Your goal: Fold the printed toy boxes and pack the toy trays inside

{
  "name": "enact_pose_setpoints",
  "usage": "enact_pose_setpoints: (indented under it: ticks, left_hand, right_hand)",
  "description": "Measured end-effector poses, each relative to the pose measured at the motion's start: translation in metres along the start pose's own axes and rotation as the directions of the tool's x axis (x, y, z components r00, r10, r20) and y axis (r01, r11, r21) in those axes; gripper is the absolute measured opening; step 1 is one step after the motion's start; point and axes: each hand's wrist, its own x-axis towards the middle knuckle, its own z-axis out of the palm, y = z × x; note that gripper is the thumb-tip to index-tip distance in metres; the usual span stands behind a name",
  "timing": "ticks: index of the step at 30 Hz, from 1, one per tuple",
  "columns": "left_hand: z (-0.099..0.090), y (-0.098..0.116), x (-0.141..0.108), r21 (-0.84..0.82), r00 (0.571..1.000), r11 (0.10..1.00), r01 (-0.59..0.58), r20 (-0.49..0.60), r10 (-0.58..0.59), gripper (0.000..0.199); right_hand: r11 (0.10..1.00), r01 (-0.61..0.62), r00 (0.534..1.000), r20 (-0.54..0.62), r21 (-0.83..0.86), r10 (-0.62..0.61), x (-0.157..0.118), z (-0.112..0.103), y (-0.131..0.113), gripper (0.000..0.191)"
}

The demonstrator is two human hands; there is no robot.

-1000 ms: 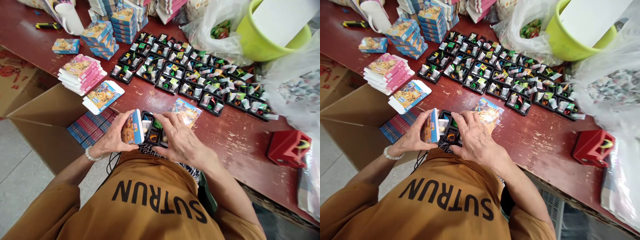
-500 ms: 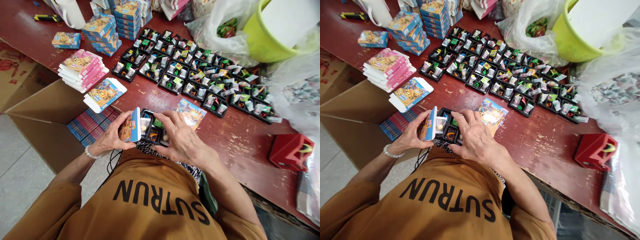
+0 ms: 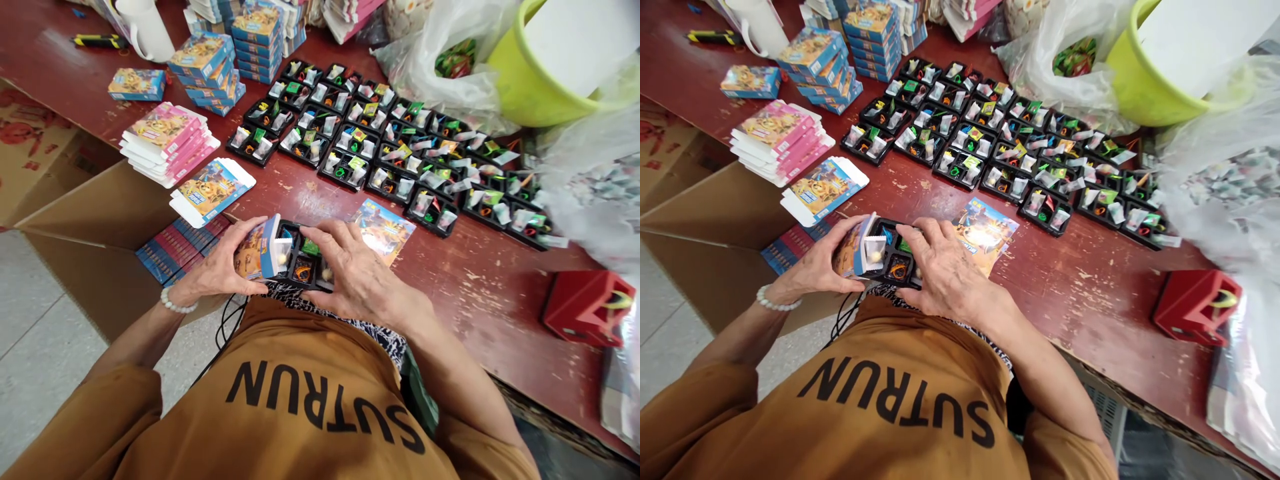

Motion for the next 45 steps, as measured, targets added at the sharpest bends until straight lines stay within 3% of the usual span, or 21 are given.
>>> enact_pose_setpoints:
  ticks: [4, 8, 14, 17, 20, 25, 28, 36, 41, 45]
  left_hand:
    - [-0.010, 0.006, 0.006, 0.227, 0.998, 0.973, -0.035, 0.063, 0.021, 0.118]
    - [-0.010, 0.010, 0.009, 0.278, 0.998, 0.960, -0.040, 0.062, 0.023, 0.118]
    - [-0.002, 0.007, 0.002, 0.215, 1.000, 0.977, -0.017, 0.007, 0.016, 0.119]
    - [0.001, 0.007, -0.002, 0.215, 0.999, 0.977, -0.005, -0.036, 0.013, 0.117]
    - [0.003, 0.010, -0.006, 0.276, 0.997, 0.961, 0.003, -0.079, 0.019, 0.113]
    - [0.003, 0.013, -0.010, 0.347, 0.990, 0.938, -0.005, -0.129, 0.052, 0.112]
    - [0.002, 0.011, -0.012, 0.355, 0.989, 0.935, 0.000, -0.138, 0.053, 0.112]
    - [0.000, 0.010, -0.015, 0.346, 0.988, 0.938, -0.014, -0.137, 0.065, 0.112]
    - [-0.003, 0.013, -0.018, 0.348, 0.991, 0.938, -0.006, -0.121, 0.051, 0.112]
    - [-0.006, 0.012, -0.020, 0.327, 0.995, 0.945, -0.002, -0.098, 0.036, 0.111]
  right_hand:
    - [1.000, 0.023, 0.997, 0.074, -0.014, -0.022, 0.008, 0.000, 0.002, 0.089]
    - [1.000, 0.020, 0.998, 0.067, -0.005, -0.020, 0.017, 0.006, 0.001, 0.085]
    - [0.964, 0.015, 0.980, -0.196, 0.266, 0.039, 0.020, 0.029, 0.004, 0.109]
    - [0.953, -0.067, 0.927, -0.334, 0.294, 0.169, 0.016, 0.044, 0.003, 0.096]
    - [0.913, -0.140, 0.868, -0.396, 0.384, 0.299, 0.012, 0.061, 0.001, 0.073]
    - [0.689, -0.145, 0.863, -0.250, 0.710, 0.439, 0.010, 0.082, -0.002, 0.064]
    - [0.623, -0.137, 0.874, -0.202, 0.770, 0.442, 0.012, 0.083, -0.003, 0.067]
    - [0.711, -0.163, 0.865, -0.247, 0.684, 0.436, 0.021, 0.072, -0.005, 0.065]
    - [0.737, -0.243, 0.869, -0.196, 0.631, 0.454, 0.030, 0.063, 0.000, 0.040]
    - [0.797, -0.246, 0.855, -0.264, 0.551, 0.446, 0.035, 0.063, -0.001, 0.023]
